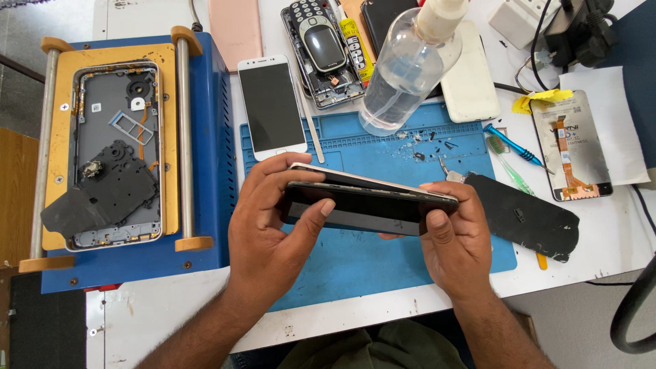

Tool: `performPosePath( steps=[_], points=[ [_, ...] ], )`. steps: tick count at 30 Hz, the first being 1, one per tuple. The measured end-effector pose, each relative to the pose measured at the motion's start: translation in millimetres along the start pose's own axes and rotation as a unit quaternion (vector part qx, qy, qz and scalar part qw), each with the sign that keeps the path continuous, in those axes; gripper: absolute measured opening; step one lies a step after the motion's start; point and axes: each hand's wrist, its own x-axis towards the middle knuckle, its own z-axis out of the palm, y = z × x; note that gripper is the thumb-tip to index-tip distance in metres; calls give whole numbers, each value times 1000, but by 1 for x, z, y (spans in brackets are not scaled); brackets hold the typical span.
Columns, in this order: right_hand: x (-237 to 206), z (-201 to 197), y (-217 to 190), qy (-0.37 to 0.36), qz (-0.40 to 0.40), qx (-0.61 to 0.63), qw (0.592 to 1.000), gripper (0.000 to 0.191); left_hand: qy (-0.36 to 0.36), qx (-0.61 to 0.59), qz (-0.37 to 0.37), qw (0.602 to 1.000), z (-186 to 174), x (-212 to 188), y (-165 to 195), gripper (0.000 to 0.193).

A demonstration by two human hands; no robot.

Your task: The person repairs a disassembled smartphone on a blue work mat. They use a green screwdriver to unscrew and remove components from the phone body, then fit the display assembly onto the frame, press the edges to seat it, and power the phone on, holding it as the vivo boot screen appears.

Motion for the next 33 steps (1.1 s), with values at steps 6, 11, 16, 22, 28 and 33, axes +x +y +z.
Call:
performPosePath(
  steps=[6,11,16,22,28,33],
  points=[
    [-1,-2,1,-22,-22,5,999,34,13,-47,12,999,0,-3,-1,30],
    [-1,-1,-2,-21,-5,20,1000,38,17,-54,7,998,0,-4,-2,31],
    [-1,0,-5,-12,10,47,999,50,19,-63,24,998,1,-6,-5,34],
    [-1,-2,-5,-33,18,69,997,46,28,-110,23,993,1,-7,-10,34],
    [-3,-6,-1,-32,6,54,998,43,28,-113,32,993,2,-9,-12,35],
    [-4,-7,4,-9,-4,43,999,42,28,-116,29,992,3,-10,-12,36]
  ],
)
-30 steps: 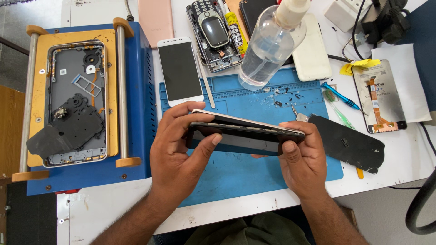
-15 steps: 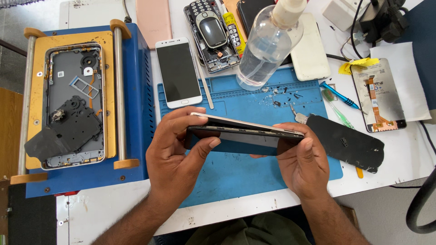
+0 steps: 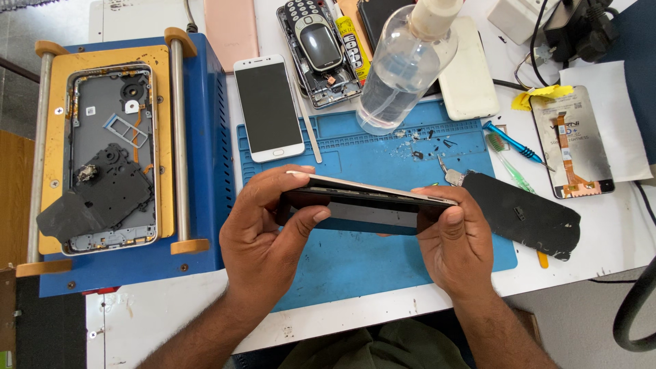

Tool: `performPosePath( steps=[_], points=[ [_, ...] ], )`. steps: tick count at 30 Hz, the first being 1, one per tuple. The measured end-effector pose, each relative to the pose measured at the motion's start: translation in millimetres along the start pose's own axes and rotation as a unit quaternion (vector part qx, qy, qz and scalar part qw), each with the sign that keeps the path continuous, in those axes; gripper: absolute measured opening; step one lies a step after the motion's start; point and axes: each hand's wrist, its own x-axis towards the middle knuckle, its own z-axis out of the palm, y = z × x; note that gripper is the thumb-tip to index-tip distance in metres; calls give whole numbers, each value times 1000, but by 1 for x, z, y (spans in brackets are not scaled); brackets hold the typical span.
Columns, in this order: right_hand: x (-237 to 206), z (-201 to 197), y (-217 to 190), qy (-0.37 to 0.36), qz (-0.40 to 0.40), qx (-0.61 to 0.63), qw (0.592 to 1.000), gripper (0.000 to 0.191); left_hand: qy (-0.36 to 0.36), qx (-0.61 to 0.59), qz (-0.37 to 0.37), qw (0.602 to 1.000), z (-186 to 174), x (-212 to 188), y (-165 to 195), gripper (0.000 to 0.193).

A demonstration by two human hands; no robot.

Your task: The person repairs a disassembled smartphone on a blue work mat. They use a green screwdriver to unscrew and remove components from the phone body, then fit the display assembly onto the frame, press the edges to seat it, and power the phone on, holding it as the vivo boot screen appears.

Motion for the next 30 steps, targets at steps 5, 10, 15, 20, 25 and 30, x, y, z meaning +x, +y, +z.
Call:
performPosePath(
  steps=[5,10,15,20,25,30],
  points=[
    [1,2,0,-2,-5,-9,1000,44,0,6,0,1000,-1,0,0,36],
    [-2,4,1,-4,-5,-64,998,42,-1,8,6,1000,-2,-1,-1,36],
    [-3,1,5,34,10,-78,996,33,-2,-5,16,1000,0,1,1,39],
    [-1,1,6,17,-1,-60,998,30,-16,14,10,1000,-2,7,6,60],
    [3,2,5,18,-15,-59,998,29,-42,14,-64,997,-7,9,10,40],
    [4,4,3,22,-7,-42,999,29,-42,-51,-106,992,-13,11,7,30]
  ],
)
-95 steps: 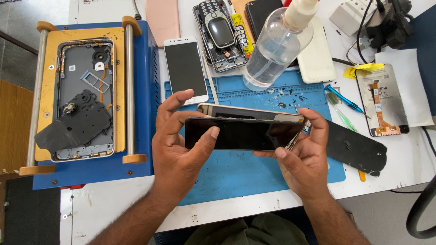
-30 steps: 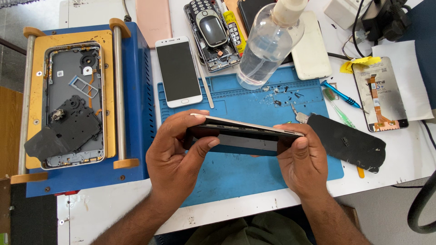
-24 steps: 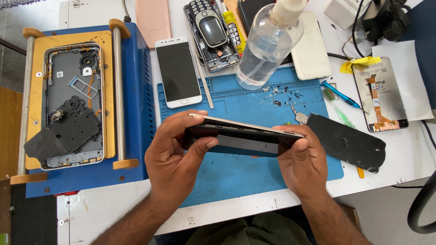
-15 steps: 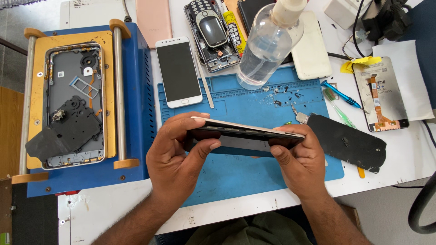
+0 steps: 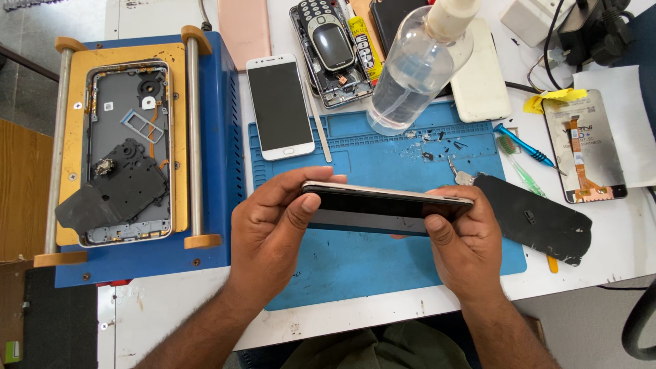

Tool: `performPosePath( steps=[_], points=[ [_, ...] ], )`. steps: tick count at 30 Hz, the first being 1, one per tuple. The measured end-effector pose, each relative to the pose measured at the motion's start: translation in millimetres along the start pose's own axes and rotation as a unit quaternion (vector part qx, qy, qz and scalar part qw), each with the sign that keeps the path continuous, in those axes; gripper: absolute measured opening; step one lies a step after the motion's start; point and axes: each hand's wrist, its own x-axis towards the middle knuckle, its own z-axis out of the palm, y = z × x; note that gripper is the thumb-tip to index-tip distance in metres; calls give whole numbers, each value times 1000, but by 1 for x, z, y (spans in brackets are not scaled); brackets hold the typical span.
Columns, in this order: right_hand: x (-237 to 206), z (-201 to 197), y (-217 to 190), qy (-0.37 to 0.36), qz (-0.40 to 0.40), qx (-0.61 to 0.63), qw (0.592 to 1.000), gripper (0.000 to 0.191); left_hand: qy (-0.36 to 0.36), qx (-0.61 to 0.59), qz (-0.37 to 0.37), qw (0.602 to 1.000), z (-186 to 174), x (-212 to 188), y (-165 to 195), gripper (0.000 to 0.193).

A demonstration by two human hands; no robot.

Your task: The person repairs a disassembled smartphone on a blue work mat. They use a green screwdriver to unscrew and remove components from the phone body, then fit the display assembly onto the frame, press the edges to seat it, and power the phone on, holding it as the vivo boot screen appears.

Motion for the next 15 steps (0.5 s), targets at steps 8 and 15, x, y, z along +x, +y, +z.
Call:
performPosePath(
  steps=[8,15],
  points=[
    [1,3,-4,4,5,-27,1000,27,-5,-10,-3,1000,-4,0,-4,25],
    [1,2,-5,19,1,-35,999,24,-19,-29,-31,999,-6,1,-3,25]
  ],
)
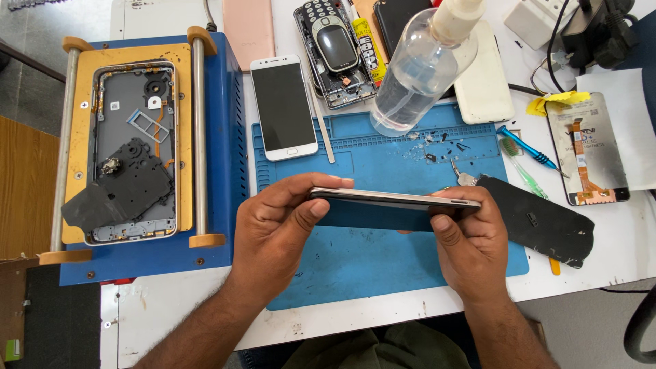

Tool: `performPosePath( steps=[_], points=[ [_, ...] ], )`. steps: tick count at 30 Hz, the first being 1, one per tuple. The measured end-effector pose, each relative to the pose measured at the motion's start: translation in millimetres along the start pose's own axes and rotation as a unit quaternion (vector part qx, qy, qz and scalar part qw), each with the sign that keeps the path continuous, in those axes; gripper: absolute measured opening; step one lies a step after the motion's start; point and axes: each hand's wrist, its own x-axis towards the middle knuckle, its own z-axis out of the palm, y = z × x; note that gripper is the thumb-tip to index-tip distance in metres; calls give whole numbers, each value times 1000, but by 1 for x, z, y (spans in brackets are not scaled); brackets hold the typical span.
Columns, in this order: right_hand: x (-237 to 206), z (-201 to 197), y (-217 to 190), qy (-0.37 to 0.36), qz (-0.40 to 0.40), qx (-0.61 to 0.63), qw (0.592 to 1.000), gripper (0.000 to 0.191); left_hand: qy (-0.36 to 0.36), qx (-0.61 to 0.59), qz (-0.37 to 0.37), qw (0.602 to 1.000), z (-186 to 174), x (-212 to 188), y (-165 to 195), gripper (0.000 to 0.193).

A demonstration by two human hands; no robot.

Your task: The person repairs a disassembled smartphone on a blue work mat. They use a green screwdriver to unscrew and remove components from the phone body, then fit the display assembly onto the frame, press the edges to seat it, and power the phone on, holding it as the vivo boot screen appears.

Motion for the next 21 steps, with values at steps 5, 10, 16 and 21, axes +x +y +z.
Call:
performPosePath(
  steps=[5,10,16,21],
  points=[
    [3,1,-2,13,-2,36,999,23,-47,-117,-67,990,2,1,5,43],
    [9,2,-5,34,38,73,996,26,-88,-108,-44,989,7,1,6,51],
    [14,4,-1,30,54,53,997,24,-62,-37,-36,997,9,-1,8,41],
    [16,5,1,29,68,67,995,24,-39,24,-29,999,13,-2,11,36]
  ],
)
